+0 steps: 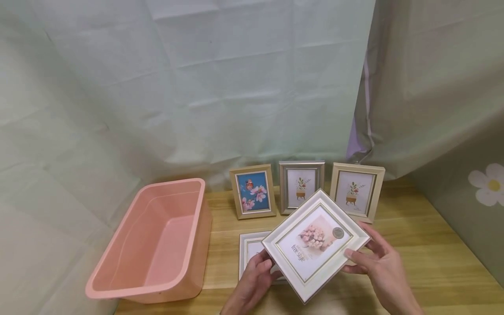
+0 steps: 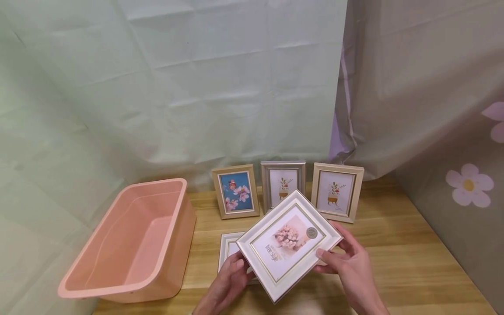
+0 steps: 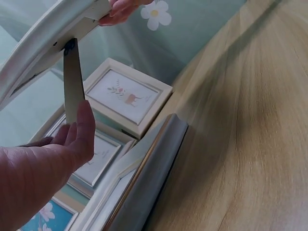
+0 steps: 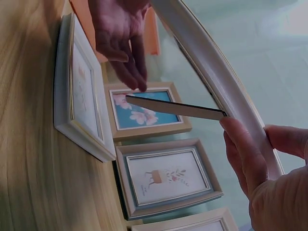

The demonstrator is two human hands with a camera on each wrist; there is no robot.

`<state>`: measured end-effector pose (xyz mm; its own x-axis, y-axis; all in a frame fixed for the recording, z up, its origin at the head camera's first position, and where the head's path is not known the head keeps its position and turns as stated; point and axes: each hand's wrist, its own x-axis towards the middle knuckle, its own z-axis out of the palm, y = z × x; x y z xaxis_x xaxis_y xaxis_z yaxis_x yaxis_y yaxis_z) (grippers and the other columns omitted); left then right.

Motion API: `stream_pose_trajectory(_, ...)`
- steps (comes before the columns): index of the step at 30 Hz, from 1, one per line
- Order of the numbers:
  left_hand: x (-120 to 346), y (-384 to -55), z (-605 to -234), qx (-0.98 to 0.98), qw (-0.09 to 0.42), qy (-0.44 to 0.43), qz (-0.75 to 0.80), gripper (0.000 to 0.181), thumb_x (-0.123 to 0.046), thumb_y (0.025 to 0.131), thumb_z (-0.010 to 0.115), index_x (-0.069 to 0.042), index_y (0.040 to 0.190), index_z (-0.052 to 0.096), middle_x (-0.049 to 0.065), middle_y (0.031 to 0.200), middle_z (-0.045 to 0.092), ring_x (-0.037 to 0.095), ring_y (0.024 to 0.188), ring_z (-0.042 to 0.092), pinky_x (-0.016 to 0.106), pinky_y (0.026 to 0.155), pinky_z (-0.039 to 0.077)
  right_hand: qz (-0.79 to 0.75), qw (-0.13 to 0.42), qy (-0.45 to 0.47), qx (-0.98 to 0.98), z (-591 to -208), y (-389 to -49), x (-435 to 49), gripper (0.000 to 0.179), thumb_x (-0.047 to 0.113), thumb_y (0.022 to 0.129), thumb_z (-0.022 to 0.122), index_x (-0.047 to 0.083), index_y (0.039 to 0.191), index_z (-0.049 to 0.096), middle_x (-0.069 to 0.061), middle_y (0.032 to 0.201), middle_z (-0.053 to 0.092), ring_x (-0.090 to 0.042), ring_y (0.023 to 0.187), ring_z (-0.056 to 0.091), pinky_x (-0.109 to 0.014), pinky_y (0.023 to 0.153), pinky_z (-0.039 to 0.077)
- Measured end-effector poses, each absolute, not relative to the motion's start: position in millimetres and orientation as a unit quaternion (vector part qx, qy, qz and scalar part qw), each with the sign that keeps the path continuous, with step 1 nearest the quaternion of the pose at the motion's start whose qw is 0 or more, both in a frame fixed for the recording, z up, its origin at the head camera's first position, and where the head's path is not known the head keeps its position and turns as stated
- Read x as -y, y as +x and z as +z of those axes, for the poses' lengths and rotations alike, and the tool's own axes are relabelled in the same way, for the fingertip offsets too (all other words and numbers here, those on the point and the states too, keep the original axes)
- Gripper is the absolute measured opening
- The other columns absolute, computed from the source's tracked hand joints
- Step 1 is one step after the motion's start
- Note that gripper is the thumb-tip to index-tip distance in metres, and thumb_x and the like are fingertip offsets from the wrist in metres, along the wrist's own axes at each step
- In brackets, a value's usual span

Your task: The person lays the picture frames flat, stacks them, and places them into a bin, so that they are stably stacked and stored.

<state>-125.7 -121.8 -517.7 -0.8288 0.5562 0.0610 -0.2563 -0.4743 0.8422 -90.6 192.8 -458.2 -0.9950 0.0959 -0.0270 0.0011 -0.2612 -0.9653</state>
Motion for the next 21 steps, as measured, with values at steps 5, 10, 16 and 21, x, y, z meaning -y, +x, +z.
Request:
stream_pose_trajectory(5, 119.4, -127.6, -521.0, -0.460, 0.240, 0.148, 0.842, 0.047, -0.032, 0.106, 0.056, -0.017, 0.150, 0.055, -0.011, 0.145, 0.067, 0.007, 0.137, 0.056, 0.036, 0.118, 0.046, 0.795, 0.034, -0.031, 0.604, -459.7, -89.9, -192.7, 0.077, -0.016, 0.095, 0.069, 0.023, 0.158, 0.052, 0.000, 0.121, 0.070, -0.024, 0.089, 0.083, -0.044, 0.072, 0.069)
stream_pose_trajectory(10, 120.5, -130.2, -523.9, -0.445, 0.254, 0.154, 0.845, 0.039, -0.036, 0.107, 0.056, -0.025, 0.143, 0.064, -0.013, 0.141, 0.071, 0.005, 0.135, 0.059, 0.036, 0.121, 0.043, 0.797, 0.034, -0.032, 0.603, -460.0, -88.7, -191.8, 0.077, -0.016, 0.094, 0.068, 0.028, 0.155, 0.054, 0.001, 0.122, 0.070, -0.024, 0.090, 0.082, -0.043, 0.072, 0.069)
stream_pose_trajectory(16, 120.5, -129.9, -522.1, -0.442, 0.239, 0.156, 0.850, 0.041, -0.028, 0.106, 0.054, -0.022, 0.146, 0.062, -0.012, 0.144, 0.070, 0.005, 0.137, 0.058, 0.036, 0.120, 0.045, 0.797, 0.034, -0.038, 0.601, -459.7, -88.8, -190.2, 0.076, -0.016, 0.094, 0.069, 0.028, 0.153, 0.054, 0.001, 0.122, 0.070, -0.024, 0.089, 0.083, -0.043, 0.072, 0.069)
stream_pose_trajectory(21, 119.8, -127.3, -519.7, -0.457, 0.211, 0.150, 0.851, 0.045, -0.019, 0.105, 0.055, -0.017, 0.150, 0.056, -0.009, 0.146, 0.065, 0.007, 0.135, 0.058, 0.035, 0.117, 0.049, 0.792, 0.032, -0.055, 0.607, -460.2, -90.4, -189.4, 0.076, -0.015, 0.093, 0.071, 0.028, 0.153, 0.052, 0.002, 0.122, 0.068, -0.023, 0.087, 0.083, -0.041, 0.072, 0.069)
